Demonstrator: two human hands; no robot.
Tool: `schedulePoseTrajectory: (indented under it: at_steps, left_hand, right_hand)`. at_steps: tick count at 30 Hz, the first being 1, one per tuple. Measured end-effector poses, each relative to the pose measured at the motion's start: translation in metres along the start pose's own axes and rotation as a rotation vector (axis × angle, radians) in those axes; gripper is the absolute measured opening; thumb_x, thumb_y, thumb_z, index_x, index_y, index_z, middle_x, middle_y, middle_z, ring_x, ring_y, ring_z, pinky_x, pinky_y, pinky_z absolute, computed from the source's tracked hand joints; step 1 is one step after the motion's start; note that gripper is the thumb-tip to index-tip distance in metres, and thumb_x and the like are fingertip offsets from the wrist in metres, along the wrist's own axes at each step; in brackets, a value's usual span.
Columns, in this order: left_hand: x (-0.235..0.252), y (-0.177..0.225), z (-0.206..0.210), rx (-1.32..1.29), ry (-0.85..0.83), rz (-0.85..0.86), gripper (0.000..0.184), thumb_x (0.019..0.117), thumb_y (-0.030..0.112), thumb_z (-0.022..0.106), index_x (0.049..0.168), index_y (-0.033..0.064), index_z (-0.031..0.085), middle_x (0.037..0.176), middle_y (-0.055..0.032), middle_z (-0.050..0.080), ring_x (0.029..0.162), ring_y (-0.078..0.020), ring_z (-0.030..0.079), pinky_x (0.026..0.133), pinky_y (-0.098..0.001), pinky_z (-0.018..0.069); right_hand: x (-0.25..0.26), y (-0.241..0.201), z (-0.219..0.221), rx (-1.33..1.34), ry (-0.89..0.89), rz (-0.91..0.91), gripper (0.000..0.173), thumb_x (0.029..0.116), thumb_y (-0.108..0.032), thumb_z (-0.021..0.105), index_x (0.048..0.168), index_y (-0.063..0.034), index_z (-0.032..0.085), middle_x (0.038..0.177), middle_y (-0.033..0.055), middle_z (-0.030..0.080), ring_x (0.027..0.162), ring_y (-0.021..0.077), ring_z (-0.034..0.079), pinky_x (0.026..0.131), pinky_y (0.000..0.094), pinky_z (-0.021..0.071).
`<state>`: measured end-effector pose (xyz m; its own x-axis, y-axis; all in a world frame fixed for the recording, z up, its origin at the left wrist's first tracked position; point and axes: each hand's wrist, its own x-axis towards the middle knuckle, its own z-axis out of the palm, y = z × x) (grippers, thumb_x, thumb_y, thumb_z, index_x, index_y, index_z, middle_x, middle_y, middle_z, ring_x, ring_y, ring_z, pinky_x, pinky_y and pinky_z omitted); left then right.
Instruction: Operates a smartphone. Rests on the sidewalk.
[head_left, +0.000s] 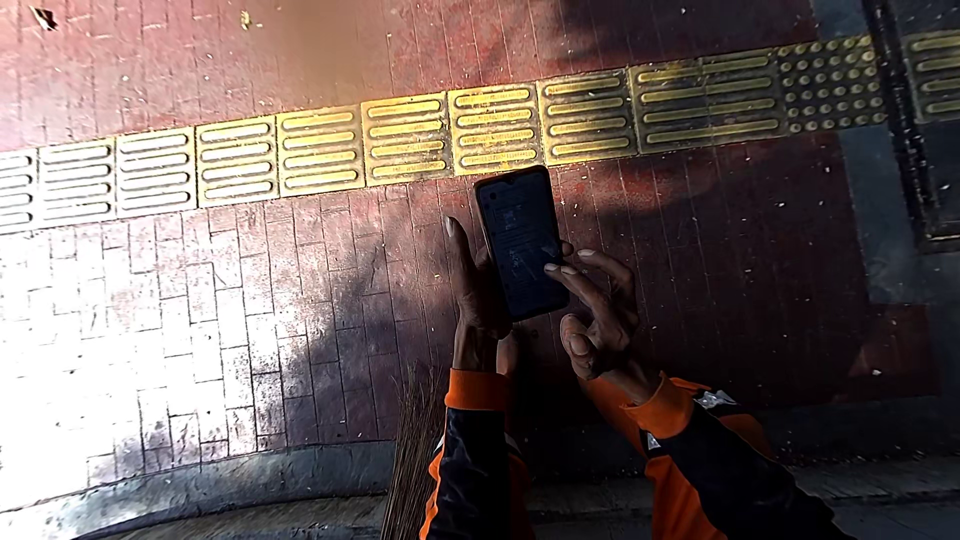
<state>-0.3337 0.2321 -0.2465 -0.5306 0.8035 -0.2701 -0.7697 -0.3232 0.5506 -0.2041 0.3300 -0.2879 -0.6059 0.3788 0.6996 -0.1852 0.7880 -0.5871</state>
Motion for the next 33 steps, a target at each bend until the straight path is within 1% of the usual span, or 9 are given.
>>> schedulePoseTrajectory:
  at_steps: [4, 7, 10, 14, 17, 21, 26, 31, 33]
  left_hand:
    - [-0.0001, 0.0008, -0.0005, 0.005, -0.013, -0.008, 0.098, 0.0813, 0.095, 0.021, 0.123, 0.0204, 0.068, 0.107, -0.0106, 0.075, 0.094, -0.0237, 0.074, 0.075, -0.0438, 0.0626]
    - [-0.0002, 0.0006, -0.0018, -0.001, -0.037, -0.007, 0.098, 0.0816, 0.095, 0.021, 0.127, 0.0201, 0.066, 0.110, -0.0113, 0.074, 0.095, -0.0241, 0.074, 0.076, -0.0440, 0.0623]
    - [-0.0005, 0.0010, -0.0009, 0.004, 0.000, -0.014, 0.098, 0.0811, 0.095, 0.021, 0.127, 0.0208, 0.066, 0.110, -0.0107, 0.074, 0.095, -0.0237, 0.074, 0.076, -0.0442, 0.0624]
    - [-0.0013, 0.0012, 0.0025, 0.028, 0.066, -0.015, 0.101, 0.0801, 0.096, 0.016, 0.122, 0.0213, 0.069, 0.106, -0.0095, 0.075, 0.093, -0.0227, 0.075, 0.075, -0.0441, 0.0629]
    - [-0.0009, 0.0009, 0.0007, 0.023, 0.041, -0.023, 0.101, 0.0801, 0.096, 0.016, 0.125, 0.0217, 0.067, 0.109, -0.0101, 0.075, 0.095, -0.0235, 0.074, 0.076, -0.0444, 0.0627]
    - [-0.0006, 0.0006, 0.0007, 0.023, 0.061, -0.029, 0.101, 0.0798, 0.096, 0.017, 0.124, 0.0211, 0.068, 0.108, -0.0107, 0.075, 0.093, -0.0239, 0.074, 0.075, -0.0447, 0.0627]
    - [-0.0004, 0.0005, -0.0006, 0.022, 0.023, -0.018, 0.101, 0.0800, 0.096, 0.016, 0.123, 0.0206, 0.068, 0.108, -0.0113, 0.075, 0.094, -0.0243, 0.074, 0.075, -0.0447, 0.0625]
    - [-0.0004, 0.0008, -0.0007, 0.026, 0.014, -0.015, 0.102, 0.0802, 0.096, 0.016, 0.125, 0.0205, 0.067, 0.108, -0.0122, 0.074, 0.094, -0.0249, 0.074, 0.076, -0.0450, 0.0622]
    - [0.0001, 0.0004, -0.0015, 0.015, 0.004, -0.018, 0.101, 0.0803, 0.096, 0.017, 0.126, 0.0207, 0.067, 0.109, -0.0116, 0.074, 0.094, -0.0243, 0.074, 0.075, -0.0446, 0.0624]
  right_hand:
    - [-0.0015, 0.0014, 0.0009, 0.008, 0.021, 0.007, 0.069, 0.1056, -0.061, 0.026, 0.135, -0.0103, 0.062, 0.141, 0.0161, 0.056, 0.132, 0.0260, 0.051, 0.105, 0.0390, 0.0470]
    - [-0.0015, 0.0014, 0.0001, 0.015, 0.012, 0.012, 0.070, 0.1055, -0.061, 0.025, 0.136, -0.0101, 0.062, 0.143, 0.0162, 0.053, 0.132, 0.0253, 0.050, 0.104, 0.0387, 0.0477]
    - [-0.0010, 0.0004, -0.0008, 0.009, 0.006, 0.016, 0.069, 0.1055, -0.061, 0.026, 0.136, -0.0109, 0.062, 0.142, 0.0153, 0.053, 0.133, 0.0254, 0.049, 0.105, 0.0390, 0.0469]
    - [-0.0016, 0.0008, -0.0009, 0.009, 0.012, 0.009, 0.067, 0.1061, -0.060, 0.026, 0.135, -0.0110, 0.062, 0.138, 0.0145, 0.059, 0.133, 0.0270, 0.050, 0.106, 0.0405, 0.0455]
    - [-0.0016, 0.0015, -0.0006, 0.022, 0.011, 0.008, 0.068, 0.1058, -0.059, 0.026, 0.134, -0.0097, 0.063, 0.139, 0.0160, 0.057, 0.132, 0.0268, 0.050, 0.106, 0.0410, 0.0458]
    - [-0.0020, 0.0020, 0.0002, 0.019, 0.018, 0.005, 0.067, 0.1059, -0.059, 0.025, 0.135, -0.0105, 0.062, 0.140, 0.0159, 0.056, 0.131, 0.0266, 0.051, 0.104, 0.0402, 0.0473]
    - [-0.0024, 0.0022, 0.0005, 0.009, 0.035, -0.005, 0.065, 0.1062, -0.058, 0.026, 0.134, -0.0109, 0.061, 0.132, 0.0120, 0.067, 0.132, 0.0280, 0.052, 0.107, 0.0411, 0.0440]
    - [-0.0029, 0.0037, 0.0001, -0.001, 0.035, -0.013, 0.067, 0.1060, -0.059, 0.025, 0.134, -0.0097, 0.061, 0.127, 0.0110, 0.070, 0.132, 0.0277, 0.053, 0.108, 0.0412, 0.0431]
    - [-0.0031, 0.0037, -0.0008, -0.003, 0.030, -0.011, 0.067, 0.1060, -0.059, 0.025, 0.136, -0.0105, 0.060, 0.127, 0.0104, 0.070, 0.133, 0.0277, 0.052, 0.108, 0.0414, 0.0430]
